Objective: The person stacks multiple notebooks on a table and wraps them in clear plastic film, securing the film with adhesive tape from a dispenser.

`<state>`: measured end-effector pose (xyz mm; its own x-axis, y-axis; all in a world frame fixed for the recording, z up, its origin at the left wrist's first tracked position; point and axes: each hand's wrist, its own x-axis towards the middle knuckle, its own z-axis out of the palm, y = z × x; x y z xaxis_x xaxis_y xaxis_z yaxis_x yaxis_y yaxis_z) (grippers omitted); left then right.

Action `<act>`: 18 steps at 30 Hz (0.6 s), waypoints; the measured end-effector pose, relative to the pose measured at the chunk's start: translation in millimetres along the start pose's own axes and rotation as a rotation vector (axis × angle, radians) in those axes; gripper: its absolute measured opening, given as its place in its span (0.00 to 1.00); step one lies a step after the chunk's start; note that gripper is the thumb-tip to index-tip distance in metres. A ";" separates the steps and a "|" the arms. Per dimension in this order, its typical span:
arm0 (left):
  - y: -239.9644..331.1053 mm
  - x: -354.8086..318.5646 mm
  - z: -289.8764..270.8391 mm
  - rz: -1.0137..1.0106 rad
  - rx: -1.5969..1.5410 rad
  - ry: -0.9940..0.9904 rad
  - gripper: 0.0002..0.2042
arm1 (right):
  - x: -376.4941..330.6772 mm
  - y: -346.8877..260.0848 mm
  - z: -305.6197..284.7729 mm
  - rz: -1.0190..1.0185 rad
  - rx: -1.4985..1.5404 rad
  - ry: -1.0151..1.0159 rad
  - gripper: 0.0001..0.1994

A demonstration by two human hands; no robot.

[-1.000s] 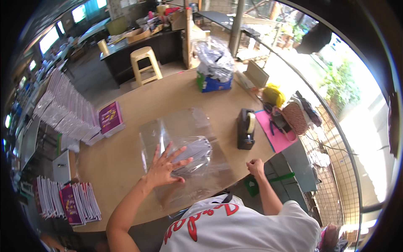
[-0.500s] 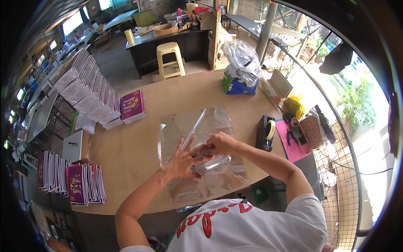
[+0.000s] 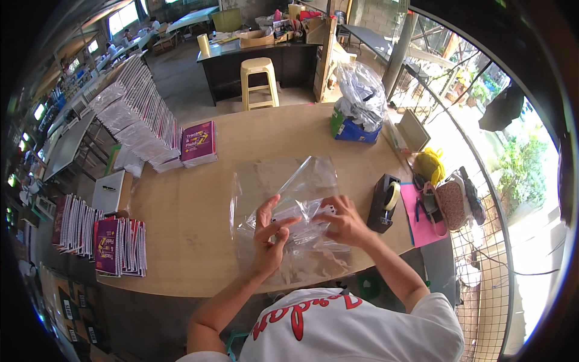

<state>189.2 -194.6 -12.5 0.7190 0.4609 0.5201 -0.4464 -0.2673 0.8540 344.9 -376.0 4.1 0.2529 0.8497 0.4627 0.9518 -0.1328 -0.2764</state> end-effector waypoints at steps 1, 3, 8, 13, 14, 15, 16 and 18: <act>4.6 5.8 -0.5 -0.006 -0.002 -0.008 0.10 | -0.2 3.5 17.7 -0.037 0.267 0.136 0.14; 9.7 26.0 -7.8 -0.078 0.036 0.106 0.13 | 8.4 -9.7 6.4 0.075 0.672 0.393 0.12; -43.5 71.4 -12.6 -0.254 0.435 -0.390 0.19 | 2.1 0.9 -21.5 0.161 1.100 0.461 0.18; 56.7 118.5 -7.3 -0.072 -0.251 0.115 0.13 | -16.2 7.1 5.4 0.113 0.066 -0.002 0.29; 62.1 119.6 -12.4 0.034 -0.438 0.261 0.12 | -18.9 6.2 13.9 0.117 0.067 0.000 0.29; 57.8 115.9 -16.3 0.038 -0.440 0.265 0.12 | -18.7 6.4 19.3 0.123 0.352 0.177 0.26; 45.9 106.8 -19.0 0.003 -0.365 0.210 0.14 | -18.7 7.6 19.9 0.129 0.636 0.354 0.24; 6.1 68.5 -34.8 -0.070 -0.234 0.056 0.22 | -12.6 9.5 2.4 0.327 1.142 0.607 0.20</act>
<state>217.2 -135.1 27.9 0.7246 0.5195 0.4530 -0.5129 -0.0326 0.8578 350.4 -386.7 -6.3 0.7603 0.4614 0.4572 0.2299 0.4671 -0.8538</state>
